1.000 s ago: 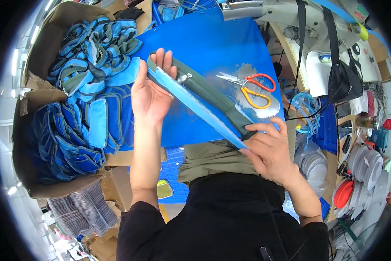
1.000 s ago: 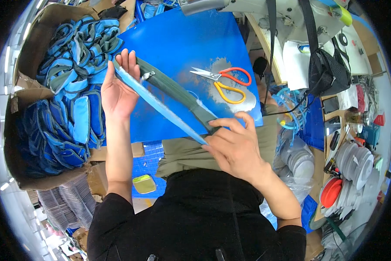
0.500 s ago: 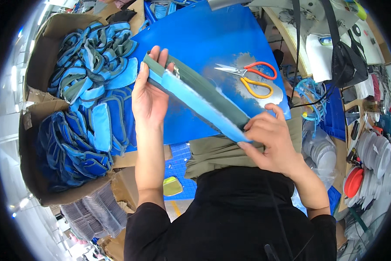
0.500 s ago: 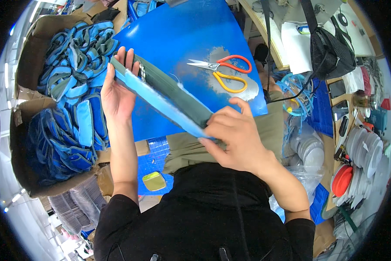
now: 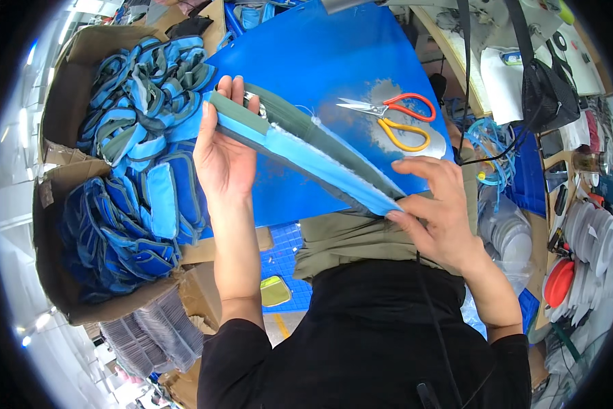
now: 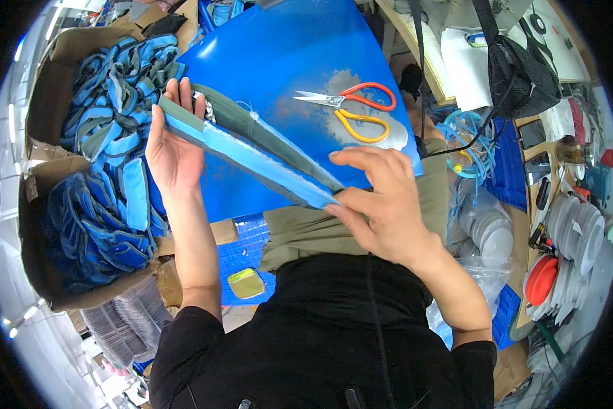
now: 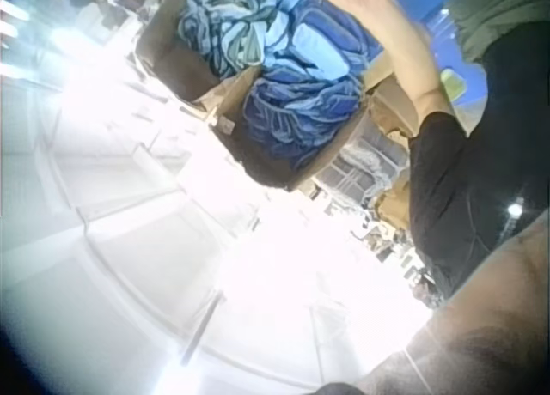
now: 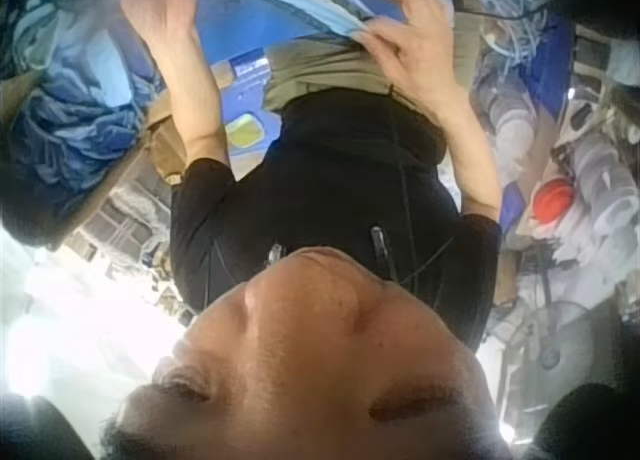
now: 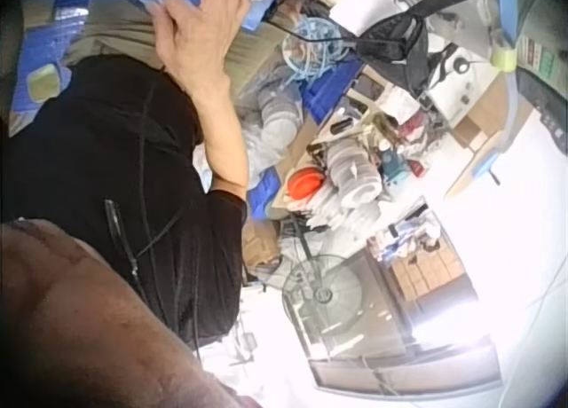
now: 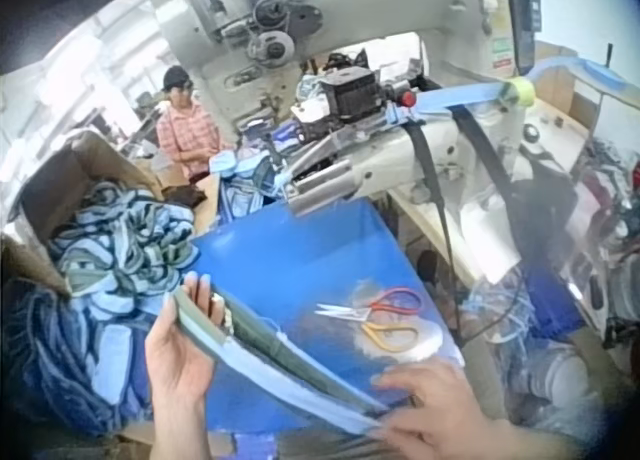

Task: The person sews blue and green fabric pouches using an industrial sewing machine. They pick up pouches from a pile, align the edges, and feed them through the machine to stitch the seams. After sewing, they trim excess threads with scissors and place the finished pouches on the table.

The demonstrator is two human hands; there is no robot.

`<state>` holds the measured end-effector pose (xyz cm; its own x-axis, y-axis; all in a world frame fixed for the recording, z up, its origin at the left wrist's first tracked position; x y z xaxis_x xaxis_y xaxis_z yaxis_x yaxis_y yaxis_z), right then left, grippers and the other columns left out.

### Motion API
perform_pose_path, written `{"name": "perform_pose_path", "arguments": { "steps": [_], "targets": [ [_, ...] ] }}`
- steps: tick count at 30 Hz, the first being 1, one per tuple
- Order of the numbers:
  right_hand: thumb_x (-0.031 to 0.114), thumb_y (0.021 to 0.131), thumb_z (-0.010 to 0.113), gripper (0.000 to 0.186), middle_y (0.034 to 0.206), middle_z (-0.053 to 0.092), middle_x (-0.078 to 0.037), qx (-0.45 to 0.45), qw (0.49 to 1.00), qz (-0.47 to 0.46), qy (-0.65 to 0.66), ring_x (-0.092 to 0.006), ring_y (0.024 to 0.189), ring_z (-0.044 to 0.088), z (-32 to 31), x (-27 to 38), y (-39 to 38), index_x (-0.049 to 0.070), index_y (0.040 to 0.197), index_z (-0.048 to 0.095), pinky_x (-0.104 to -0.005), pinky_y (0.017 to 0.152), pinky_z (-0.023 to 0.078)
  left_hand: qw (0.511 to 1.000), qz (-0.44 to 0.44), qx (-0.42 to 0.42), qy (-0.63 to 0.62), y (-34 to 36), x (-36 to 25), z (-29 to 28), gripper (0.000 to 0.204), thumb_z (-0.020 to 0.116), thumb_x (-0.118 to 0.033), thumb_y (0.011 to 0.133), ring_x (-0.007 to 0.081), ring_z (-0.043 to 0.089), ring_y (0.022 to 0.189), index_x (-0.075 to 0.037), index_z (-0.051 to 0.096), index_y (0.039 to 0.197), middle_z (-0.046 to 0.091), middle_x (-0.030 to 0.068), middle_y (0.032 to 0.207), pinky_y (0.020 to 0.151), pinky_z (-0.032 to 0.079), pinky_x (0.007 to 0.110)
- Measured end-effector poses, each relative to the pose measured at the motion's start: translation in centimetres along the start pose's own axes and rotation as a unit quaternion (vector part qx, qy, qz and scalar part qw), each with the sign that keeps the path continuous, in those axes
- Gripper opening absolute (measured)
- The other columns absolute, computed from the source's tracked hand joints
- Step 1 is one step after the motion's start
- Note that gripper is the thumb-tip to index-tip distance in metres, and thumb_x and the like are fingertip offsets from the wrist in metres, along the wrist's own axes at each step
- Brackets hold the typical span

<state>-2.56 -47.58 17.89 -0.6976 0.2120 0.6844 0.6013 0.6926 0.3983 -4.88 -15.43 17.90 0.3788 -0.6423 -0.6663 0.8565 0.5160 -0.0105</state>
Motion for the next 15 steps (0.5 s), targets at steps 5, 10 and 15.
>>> {"name": "perform_pose_path", "arguments": {
  "steps": [5, 10, 15],
  "targets": [
    [0.017, 0.078, 0.083, 0.012, 0.134, 0.064, -0.010, 0.002, 1.000, 0.000, 0.003, -0.0310, 0.121, 0.058, -0.1, -0.3, 0.0, 0.010, 0.081, 0.073, -0.0443, 0.099, 0.038, 0.987, -0.088, 0.024, -0.132, 0.6, 0.2, -1.3, 0.033, 0.053, -0.018, 0.108, 0.0296, 0.043, 0.148, 0.005, 0.063, 0.130, 0.057, 0.0150, 0.149, 0.125, 0.034, 0.050],
    [0.016, 0.083, 0.079, 0.009, 0.132, 0.064, -0.010, -0.004, 0.994, 0.025, 0.103, -0.0328, 0.119, 0.058, -0.5, -0.2, 0.7, 0.009, 0.082, 0.073, -0.0449, 0.100, 0.039, 0.997, -0.039, -0.041, -0.057, 0.3, 1.3, -0.3, 0.039, 0.057, -0.023, 0.107, 0.0316, 0.047, 0.145, 0.003, 0.057, 0.137, 0.056, 0.0174, 0.149, 0.122, 0.039, 0.049],
    [0.018, 0.087, 0.078, 0.012, 0.112, 0.068, -0.010, -0.015, 0.981, 0.049, 0.186, -0.0305, 0.104, 0.062, 1.4, -1.2, 2.5, 0.007, 0.086, 0.074, -0.0425, 0.088, 0.045, 0.958, -0.267, 0.029, -0.104, -6.3, 8.6, 4.2, 0.048, 0.055, -0.035, 0.108, 0.0348, 0.049, 0.143, 0.000, 0.054, 0.141, 0.053, 0.0216, 0.150, 0.120, 0.039, 0.050]
  ]
}}
Point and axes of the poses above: each hand's wrist, its own y-axis towards the middle knuckle, its own z-axis out of the palm, x = y × z, the point moved 7 cm from there along y, towards the middle knuckle
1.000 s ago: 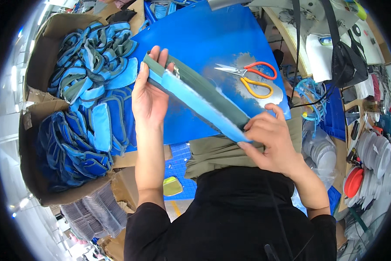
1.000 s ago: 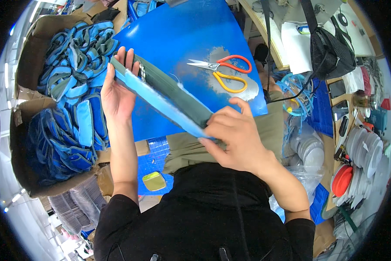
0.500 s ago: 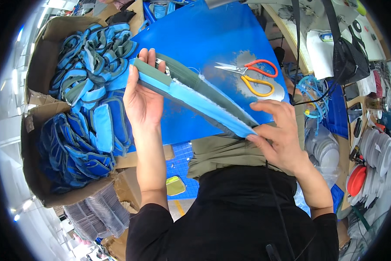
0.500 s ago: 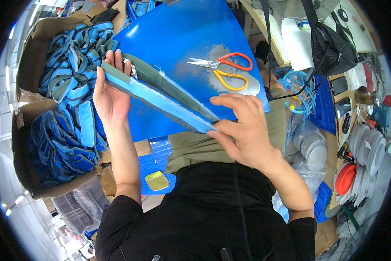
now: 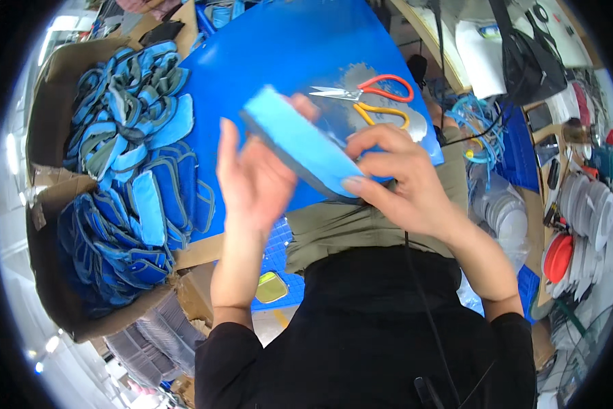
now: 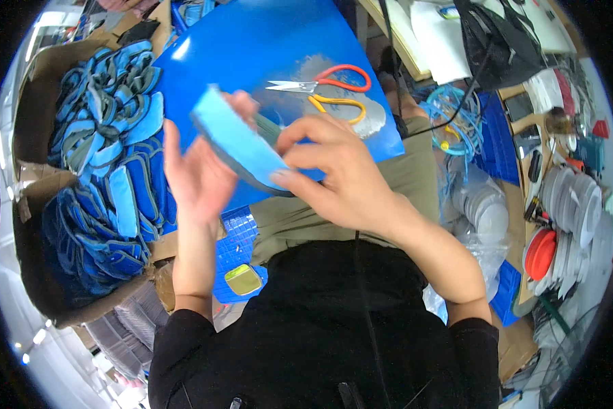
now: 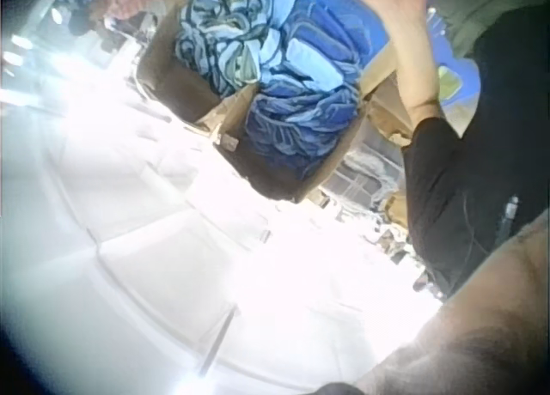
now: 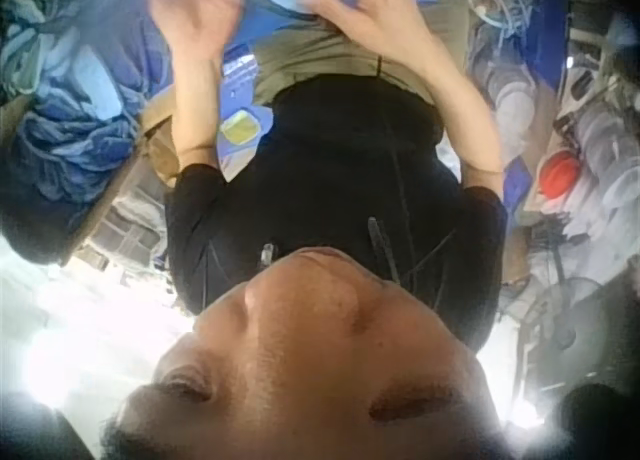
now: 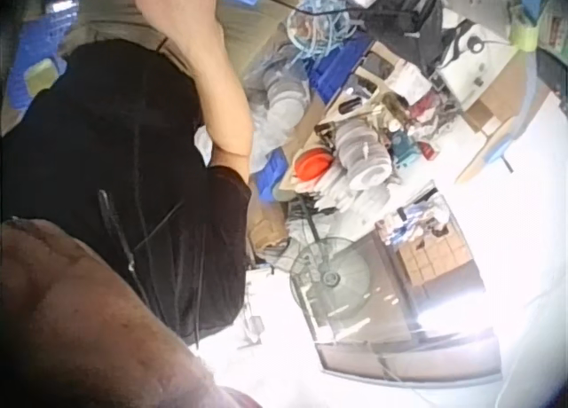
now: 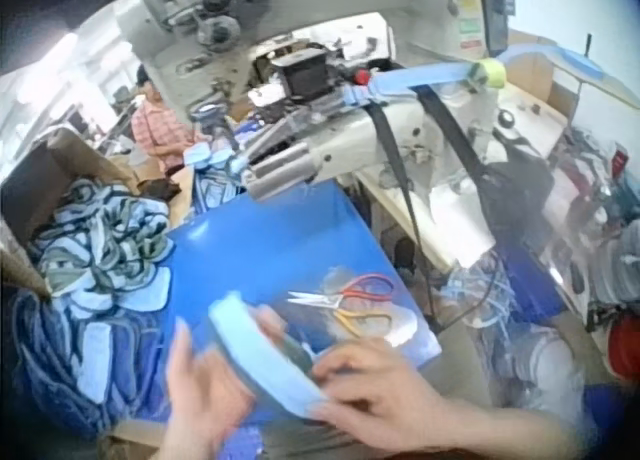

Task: The person sews blue and green fabric pouches using an industrial sewing machine. They pick up pouches from a pile, align the edges, and feed them through the machine to stitch the seams. After sewing, they trim excess threads with scissors and place the finished pouches on the table.

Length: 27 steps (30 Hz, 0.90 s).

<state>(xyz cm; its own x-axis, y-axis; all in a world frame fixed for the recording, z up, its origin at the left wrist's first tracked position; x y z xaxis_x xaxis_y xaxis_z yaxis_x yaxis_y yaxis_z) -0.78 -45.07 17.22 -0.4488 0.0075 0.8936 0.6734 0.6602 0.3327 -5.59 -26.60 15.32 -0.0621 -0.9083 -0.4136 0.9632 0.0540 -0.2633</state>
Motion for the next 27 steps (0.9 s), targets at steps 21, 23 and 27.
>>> {"name": "perform_pose_path", "arguments": {
  "steps": [21, 23, 27],
  "targets": [
    [0.010, 0.088, 0.078, 0.020, 0.076, 0.066, -0.007, -0.108, 0.950, 0.121, 0.265, -0.0110, 0.064, 0.061, 0.8, -0.5, 2.1, 0.000, 0.100, 0.066, -0.0297, 0.060, 0.049, 0.876, 0.235, -0.050, 0.418, -0.2, -0.6, 4.1, 0.082, 0.073, -0.001, 0.094, 0.0285, 0.072, 0.107, -0.005, 0.025, 0.161, 0.070, 0.0192, 0.119, 0.097, 0.057, 0.043],
    [0.008, 0.088, 0.077, 0.021, 0.079, 0.067, -0.008, -0.122, 0.951, 0.118, 0.258, -0.0126, 0.066, 0.064, 0.3, 0.0, 2.0, 0.001, 0.104, 0.064, -0.0295, 0.063, 0.051, 0.892, 0.231, -0.036, 0.386, -0.2, -0.4, 4.2, 0.083, 0.073, -0.001, 0.094, 0.0276, 0.072, 0.104, -0.006, 0.025, 0.161, 0.070, 0.0194, 0.119, 0.096, 0.058, 0.043],
    [0.002, 0.089, 0.078, 0.021, 0.085, 0.067, -0.003, -0.142, 0.971, 0.034, 0.189, -0.0083, 0.076, 0.066, 0.1, 0.5, 1.8, 0.001, 0.105, 0.064, -0.0253, 0.067, 0.052, 0.902, 0.236, -0.036, 0.360, -0.4, -0.4, 4.0, 0.082, 0.073, -0.002, 0.095, 0.0263, 0.072, 0.100, -0.009, 0.024, 0.161, 0.070, 0.0199, 0.119, 0.096, 0.058, 0.044]
  ]
}}
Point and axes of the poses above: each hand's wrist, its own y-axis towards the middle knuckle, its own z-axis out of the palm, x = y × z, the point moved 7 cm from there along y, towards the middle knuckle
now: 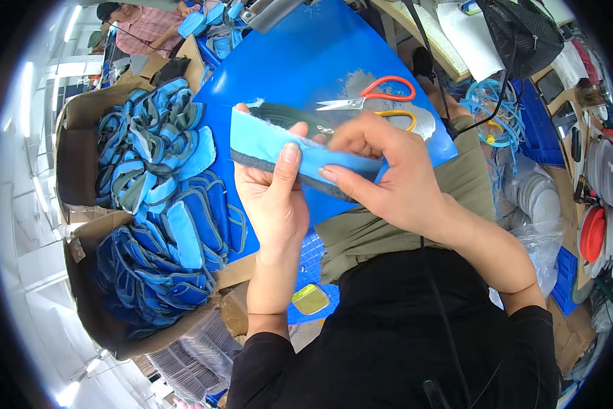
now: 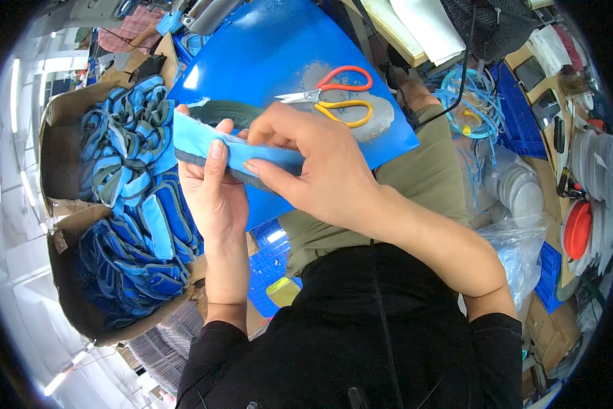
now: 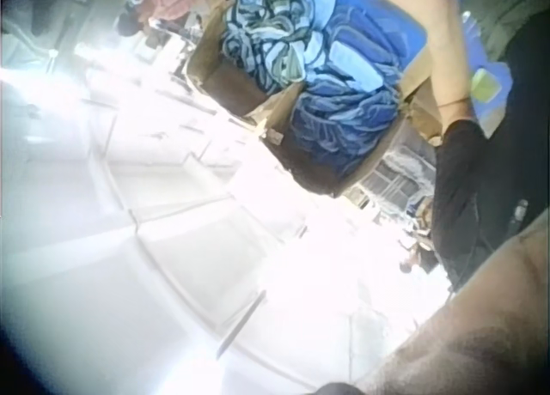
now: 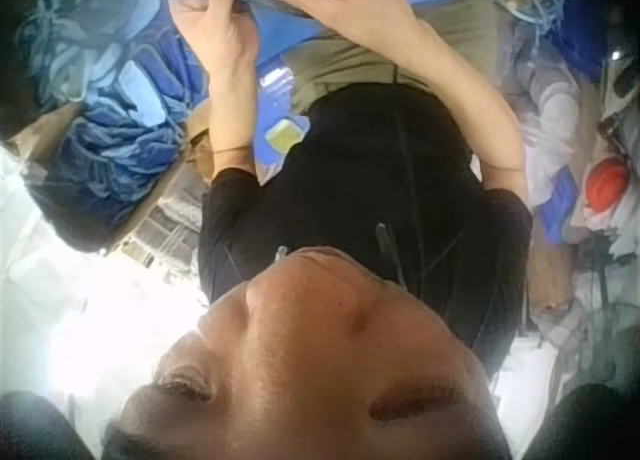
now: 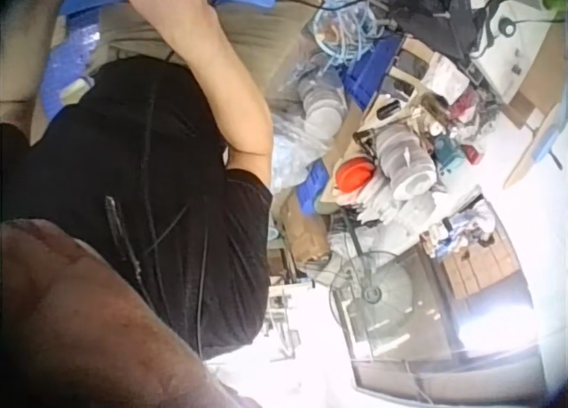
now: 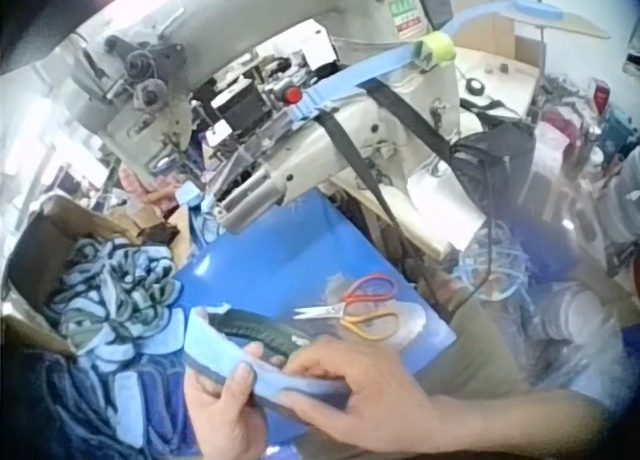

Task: The person sews blue and green fabric pouches using an industrial sewing machine. They pick up pouches from a pile, align the edges, and feed them through the machine to stitch the seams. After sewing, they trim excess threads with scissors and place the finished pouches on the table.

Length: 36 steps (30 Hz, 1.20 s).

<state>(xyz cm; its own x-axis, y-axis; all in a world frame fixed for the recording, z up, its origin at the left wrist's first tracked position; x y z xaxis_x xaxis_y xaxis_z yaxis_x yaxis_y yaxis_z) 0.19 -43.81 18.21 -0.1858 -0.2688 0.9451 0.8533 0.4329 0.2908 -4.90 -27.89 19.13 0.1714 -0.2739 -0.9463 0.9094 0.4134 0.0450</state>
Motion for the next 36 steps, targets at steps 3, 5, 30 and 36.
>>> {"name": "perform_pose_path", "arguments": {
  "steps": [3, 5, 30, 36],
  "targets": [
    [0.002, 0.088, 0.079, 0.017, 0.083, 0.066, -0.003, 0.004, 0.999, -0.035, -0.038, -0.0092, 0.073, 0.065, 0.1, 0.1, 0.1, 0.001, 0.097, 0.065, -0.0254, 0.066, 0.051, 1.000, 0.000, -0.002, -0.005, -0.1, -0.3, -0.2, 0.082, 0.072, -0.002, 0.095, 0.0272, 0.072, 0.101, -0.010, 0.024, 0.161, 0.070, 0.0202, 0.119, 0.097, 0.059, 0.045],
    [0.009, 0.086, 0.078, 0.018, 0.081, 0.064, -0.008, -0.009, 0.998, -0.035, -0.046, -0.0197, 0.073, 0.065, 0.2, 0.5, 0.3, 0.002, 0.091, 0.063, -0.0319, 0.065, 0.050, 1.000, 0.004, -0.002, -0.017, -0.3, -0.4, -0.3, 0.082, 0.071, -0.001, 0.096, 0.0271, 0.072, 0.102, -0.010, 0.023, 0.162, 0.070, 0.0202, 0.120, 0.097, 0.059, 0.045],
    [0.017, 0.090, 0.076, 0.018, 0.076, 0.067, -0.010, 0.060, 0.997, 0.054, -0.018, -0.0156, 0.066, 0.060, 0.1, -0.3, 1.1, 0.000, 0.093, 0.074, -0.0327, 0.059, 0.043, 0.994, -0.049, 0.015, -0.094, -0.4, 0.4, -0.5, 0.071, 0.067, -0.010, 0.101, 0.0194, 0.068, 0.108, -0.009, 0.028, 0.161, 0.070, 0.0164, 0.124, 0.097, 0.055, 0.036],
    [0.013, 0.090, 0.077, 0.015, 0.079, 0.069, -0.008, 0.091, 0.993, 0.058, -0.052, -0.0138, 0.070, 0.061, 1.0, 0.8, 1.6, -0.001, 0.094, 0.074, -0.0304, 0.062, 0.045, 0.977, -0.114, -0.014, -0.178, -0.3, 1.7, -2.2, 0.057, 0.063, -0.020, 0.105, 0.0208, 0.066, 0.115, -0.011, 0.038, 0.155, 0.067, 0.0143, 0.130, 0.100, 0.054, 0.040]
  ]
}}
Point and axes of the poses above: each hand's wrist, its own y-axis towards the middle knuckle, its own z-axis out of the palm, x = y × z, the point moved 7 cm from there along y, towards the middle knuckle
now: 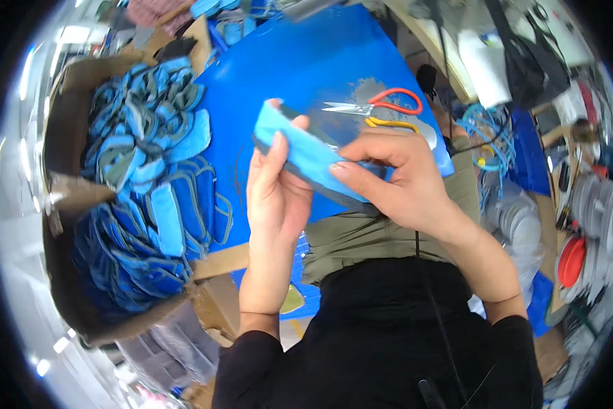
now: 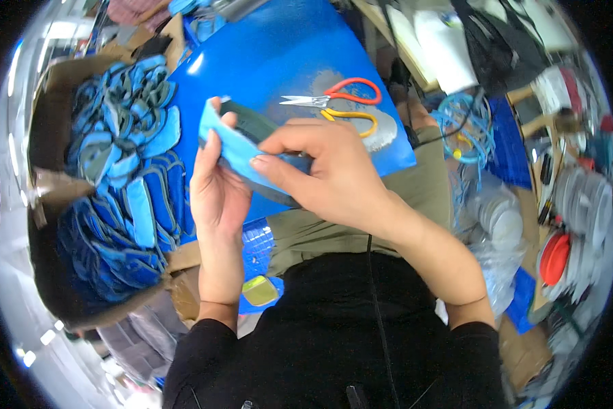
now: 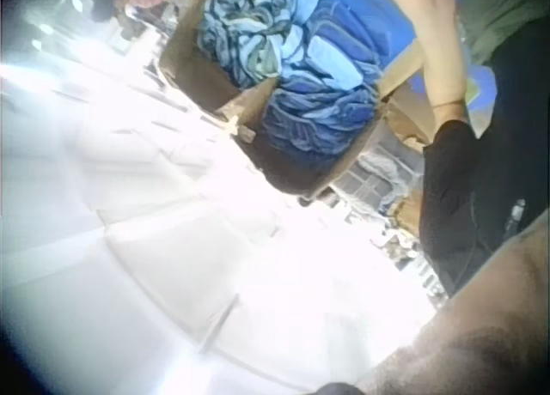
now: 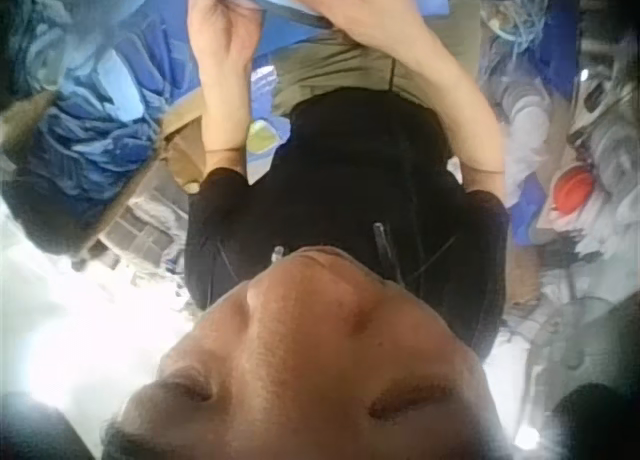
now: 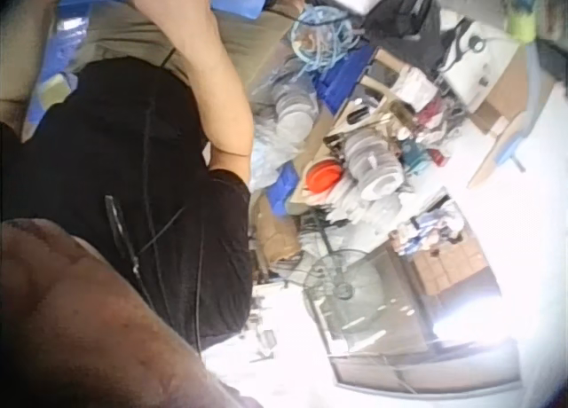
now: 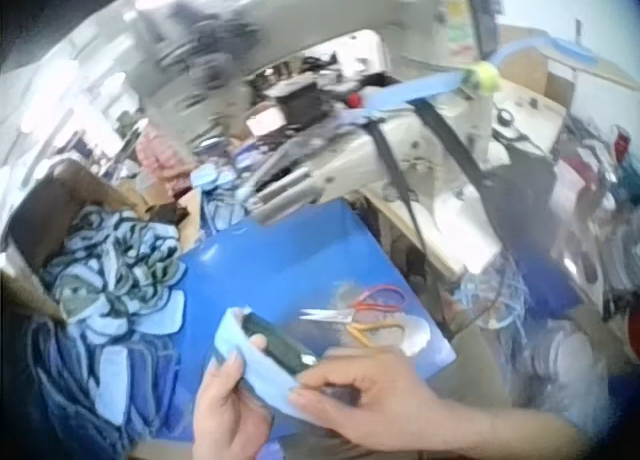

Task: The person sews blue and green fabric pouches using an industrial sewing machine. They pick up pouches from a pile, align the edges, and feed them through the machine to stitch the seams. After sewing, they trim excess threads with scissors and place the finished pouches on the table.

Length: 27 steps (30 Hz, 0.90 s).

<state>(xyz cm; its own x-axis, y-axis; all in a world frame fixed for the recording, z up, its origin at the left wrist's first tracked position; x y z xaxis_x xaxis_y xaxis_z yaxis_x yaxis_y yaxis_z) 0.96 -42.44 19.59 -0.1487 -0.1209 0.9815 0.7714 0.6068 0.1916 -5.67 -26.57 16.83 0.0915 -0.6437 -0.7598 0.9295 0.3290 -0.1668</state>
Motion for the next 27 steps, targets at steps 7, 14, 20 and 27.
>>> {"name": "perform_pose_path", "arguments": {
  "steps": [7, 14, 20, 27],
  "targets": [
    [0.004, 0.087, 0.078, 0.010, 0.075, 0.065, -0.005, 0.037, 0.995, 0.084, -0.042, -0.0100, 0.070, 0.057, 2.1, -1.1, -0.3, -0.003, 0.091, 0.073, -0.0271, 0.060, 0.041, 0.994, -0.023, 0.023, -0.101, -0.7, 0.8, -2.7, 0.051, 0.066, -0.022, 0.103, 0.0197, 0.069, 0.110, -0.011, 0.047, 0.149, 0.069, 0.0120, 0.130, 0.098, 0.057, 0.038],
    [-0.001, 0.085, 0.077, 0.007, 0.070, 0.055, -0.011, 0.158, 0.946, -0.063, -0.277, -0.0234, 0.061, 0.054, 5.5, -1.9, -0.3, -0.002, 0.087, 0.070, -0.0333, 0.057, 0.039, 0.976, -0.025, -0.122, 0.181, -6.0, -0.2, -15.2, 0.028, 0.073, -0.023, 0.098, 0.0171, 0.070, 0.102, -0.007, 0.068, 0.121, 0.073, 0.0092, 0.116, 0.079, 0.060, 0.035],
    [-0.003, 0.085, 0.076, 0.008, 0.076, 0.060, -0.015, 0.223, 0.927, -0.070, -0.295, -0.0301, 0.065, 0.061, 6.5, -3.2, -0.9, -0.002, 0.091, 0.071, -0.0363, 0.058, 0.046, 0.483, 0.308, -0.344, 0.744, -13.2, -15.4, -23.0, 0.025, 0.083, -0.015, 0.081, 0.0286, 0.070, 0.103, -0.008, 0.074, 0.104, 0.073, 0.0097, 0.108, 0.088, 0.056, 0.038],
    [-0.004, 0.084, 0.076, 0.010, 0.077, 0.061, -0.014, 0.217, 0.930, -0.092, -0.282, -0.0311, 0.064, 0.063, 6.7, -3.3, -1.6, -0.001, 0.092, 0.072, -0.0371, 0.056, 0.048, 0.309, 0.175, -0.353, 0.866, -13.9, -22.1, -27.9, 0.035, 0.087, -0.027, 0.076, 0.0322, 0.065, 0.106, -0.009, 0.075, 0.103, 0.067, 0.0099, 0.109, 0.087, 0.053, 0.045]
  ]
}}
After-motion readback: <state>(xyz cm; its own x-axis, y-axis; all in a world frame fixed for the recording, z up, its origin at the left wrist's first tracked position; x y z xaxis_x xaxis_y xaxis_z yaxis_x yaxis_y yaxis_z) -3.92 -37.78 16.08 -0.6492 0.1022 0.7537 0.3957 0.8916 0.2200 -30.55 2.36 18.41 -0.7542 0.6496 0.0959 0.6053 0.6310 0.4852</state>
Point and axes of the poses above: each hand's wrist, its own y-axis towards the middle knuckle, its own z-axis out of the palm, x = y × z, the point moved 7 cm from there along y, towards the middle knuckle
